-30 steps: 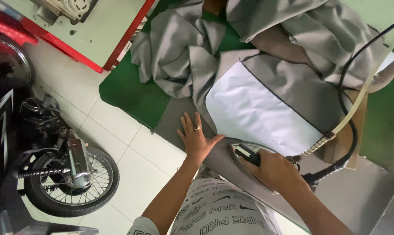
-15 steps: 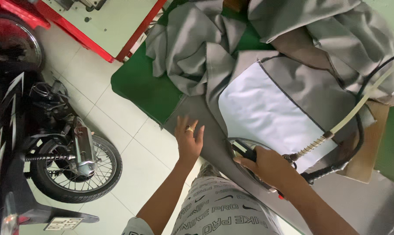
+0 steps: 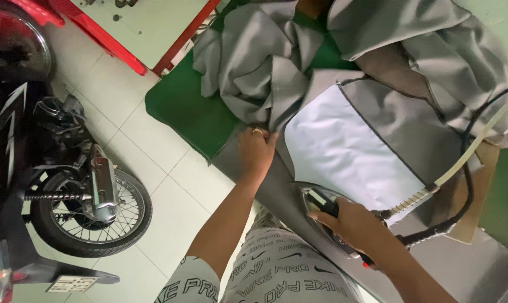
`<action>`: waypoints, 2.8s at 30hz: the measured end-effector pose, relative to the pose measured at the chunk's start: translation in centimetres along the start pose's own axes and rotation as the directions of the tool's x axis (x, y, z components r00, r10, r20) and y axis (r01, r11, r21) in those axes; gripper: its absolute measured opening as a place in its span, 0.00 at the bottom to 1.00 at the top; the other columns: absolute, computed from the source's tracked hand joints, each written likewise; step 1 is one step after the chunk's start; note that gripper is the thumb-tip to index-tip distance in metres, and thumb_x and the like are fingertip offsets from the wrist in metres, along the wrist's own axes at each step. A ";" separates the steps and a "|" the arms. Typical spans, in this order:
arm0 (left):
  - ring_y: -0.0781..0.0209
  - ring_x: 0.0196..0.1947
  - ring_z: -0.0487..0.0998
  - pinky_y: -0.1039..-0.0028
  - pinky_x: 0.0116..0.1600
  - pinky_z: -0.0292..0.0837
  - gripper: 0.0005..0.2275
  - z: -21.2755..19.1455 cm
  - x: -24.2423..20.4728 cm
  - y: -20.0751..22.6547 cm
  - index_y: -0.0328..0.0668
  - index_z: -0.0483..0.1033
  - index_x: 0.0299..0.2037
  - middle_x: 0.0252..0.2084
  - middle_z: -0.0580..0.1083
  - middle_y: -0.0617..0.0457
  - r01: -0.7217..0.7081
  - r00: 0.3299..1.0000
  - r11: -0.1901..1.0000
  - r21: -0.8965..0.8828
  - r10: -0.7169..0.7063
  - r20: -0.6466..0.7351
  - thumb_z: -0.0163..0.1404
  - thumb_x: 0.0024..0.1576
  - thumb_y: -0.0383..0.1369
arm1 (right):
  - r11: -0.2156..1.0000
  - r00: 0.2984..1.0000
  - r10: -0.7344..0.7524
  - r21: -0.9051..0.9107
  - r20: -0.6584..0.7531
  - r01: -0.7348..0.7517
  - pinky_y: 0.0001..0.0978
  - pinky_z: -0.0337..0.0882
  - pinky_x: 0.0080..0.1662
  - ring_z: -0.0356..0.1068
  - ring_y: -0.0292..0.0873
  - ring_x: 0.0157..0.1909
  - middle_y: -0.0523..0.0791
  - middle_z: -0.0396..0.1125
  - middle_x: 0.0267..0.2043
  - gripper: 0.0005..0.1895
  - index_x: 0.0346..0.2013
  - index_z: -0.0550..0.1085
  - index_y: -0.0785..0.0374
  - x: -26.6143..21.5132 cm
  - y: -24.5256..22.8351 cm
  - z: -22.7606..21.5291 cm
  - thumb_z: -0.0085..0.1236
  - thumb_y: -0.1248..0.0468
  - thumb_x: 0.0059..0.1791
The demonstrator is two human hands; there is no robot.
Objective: The person irons a gray garment on a green ironing board using a steam iron and a wooden pressing block. They repeatedly smooth the fabric, fold edges, and press seams while adjusting the garment's position.
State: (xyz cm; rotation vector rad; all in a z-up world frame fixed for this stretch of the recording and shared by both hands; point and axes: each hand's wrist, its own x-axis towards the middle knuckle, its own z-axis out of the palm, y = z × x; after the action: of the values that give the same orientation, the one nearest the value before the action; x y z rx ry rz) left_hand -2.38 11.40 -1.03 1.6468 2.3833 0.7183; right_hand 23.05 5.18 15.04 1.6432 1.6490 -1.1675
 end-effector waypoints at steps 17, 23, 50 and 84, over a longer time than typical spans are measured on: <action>0.45 0.40 0.80 0.64 0.43 0.77 0.13 -3.0 -0.4 0.5 0.35 0.79 0.38 0.36 0.75 0.41 0.098 0.982 0.989 -0.114 -0.078 0.171 0.53 0.63 0.39 | 0.958 0.953 -0.287 -0.002 -0.096 0.288 0.47 0.77 0.38 0.80 0.54 0.35 0.51 0.74 0.29 0.39 0.40 0.73 0.59 3.8 0.5 1.6 0.50 0.25 0.46; 0.45 0.35 0.79 0.61 0.37 0.76 0.17 -2.9 1.3 1.4 0.35 0.79 0.35 0.33 0.74 0.40 0.046 0.988 0.995 -0.086 -0.033 0.154 0.57 0.59 0.45 | 0.943 0.939 -0.333 -0.020 -0.085 0.332 0.53 0.76 0.42 0.78 0.60 0.42 0.58 0.73 0.34 0.37 0.45 0.72 0.67 3.4 -1.2 0.9 0.47 0.32 0.52; 0.43 0.42 0.82 0.60 0.48 0.78 0.12 -6.2 -6.4 -1.1 0.34 0.81 0.40 0.36 0.79 0.41 -0.061 0.992 0.972 -0.229 0.084 0.090 0.53 0.66 0.38 | 0.923 0.950 -0.279 0.234 -0.138 0.305 0.55 0.77 0.47 0.76 0.61 0.50 0.54 0.73 0.40 0.44 0.42 0.75 0.65 0.7 -2.6 -0.2 0.45 0.24 0.46; 0.43 0.45 0.80 0.54 0.50 0.75 0.13 5.9 -6.2 25.7 0.45 0.79 0.49 0.42 0.77 0.42 -0.748 0.423 0.496 -0.441 0.868 0.259 0.60 0.54 0.28 | 0.907 0.971 0.143 0.418 -0.191 -0.051 0.46 0.75 0.52 0.77 0.55 0.51 0.50 0.74 0.39 0.37 0.42 0.75 0.59 -5.0 8.6 2.9 0.53 0.27 0.46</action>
State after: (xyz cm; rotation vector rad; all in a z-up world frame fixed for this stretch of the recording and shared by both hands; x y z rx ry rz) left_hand 23.81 14.72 4.99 2.4814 0.9690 0.5981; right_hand 31.43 -0.79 16.09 2.1583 1.4924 -1.3945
